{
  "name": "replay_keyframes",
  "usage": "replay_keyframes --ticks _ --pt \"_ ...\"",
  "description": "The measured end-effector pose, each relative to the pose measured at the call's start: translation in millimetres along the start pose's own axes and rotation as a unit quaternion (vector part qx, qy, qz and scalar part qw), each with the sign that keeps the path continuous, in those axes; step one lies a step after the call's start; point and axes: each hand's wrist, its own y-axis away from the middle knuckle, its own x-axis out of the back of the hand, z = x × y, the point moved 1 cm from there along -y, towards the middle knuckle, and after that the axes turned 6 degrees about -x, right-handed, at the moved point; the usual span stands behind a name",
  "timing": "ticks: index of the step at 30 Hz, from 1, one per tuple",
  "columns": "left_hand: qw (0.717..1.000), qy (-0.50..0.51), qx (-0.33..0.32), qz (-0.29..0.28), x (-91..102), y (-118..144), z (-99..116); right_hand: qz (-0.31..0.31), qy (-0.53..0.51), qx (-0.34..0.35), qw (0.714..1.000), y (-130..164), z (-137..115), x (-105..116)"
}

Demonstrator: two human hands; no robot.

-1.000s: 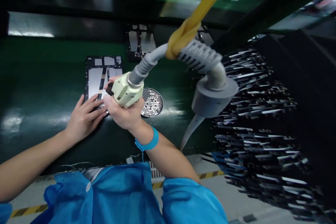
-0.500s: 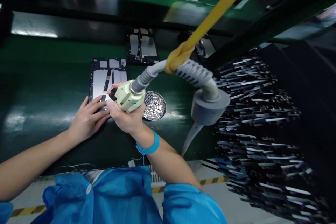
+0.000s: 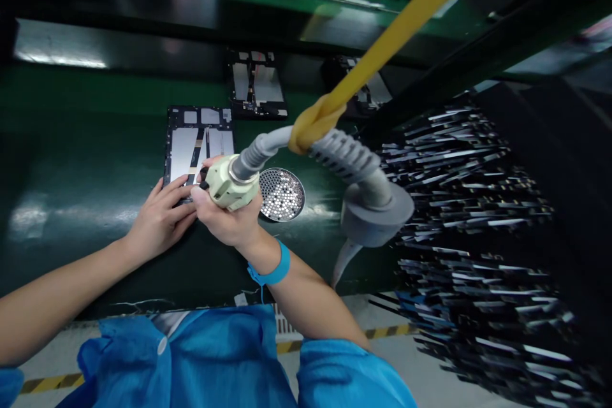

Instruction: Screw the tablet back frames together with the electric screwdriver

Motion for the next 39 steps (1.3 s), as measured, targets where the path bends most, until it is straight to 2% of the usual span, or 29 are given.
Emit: replay_keyframes --ticks 11,13,17,20,26,34,39 --pt "1.000 0.002 -0.020 0.011 -2.1 5 -7 -0.003 0.046 0.017 0.999 0 -3 -1" --pt "1.000 0.005 -0.023 0.013 -3.1 5 -9 0.032 0.041 0.029 0.998 -5 -7 10" --pt "1.000 0.009 -0.022 0.012 -3.2 3 -10 0.151 0.071 0.055 0.984 -16 -10 45" --pt "1.000 0.008 -0.020 0.016 -2.2 2 -10 0.188 0.108 0.057 0.975 -21 -3 65" --pt "0.999 0.013 -0.026 0.018 0.0 2 -10 0.189 0.120 0.031 0.974 -19 12 73" --pt "0.999 0.010 -0.026 0.022 -0.4 2 -10 0.191 0.122 0.005 0.974 -18 13 72" --pt "0.999 0.017 -0.023 0.020 -2.1 2 -10 0.198 0.110 0.015 0.974 -19 10 73"
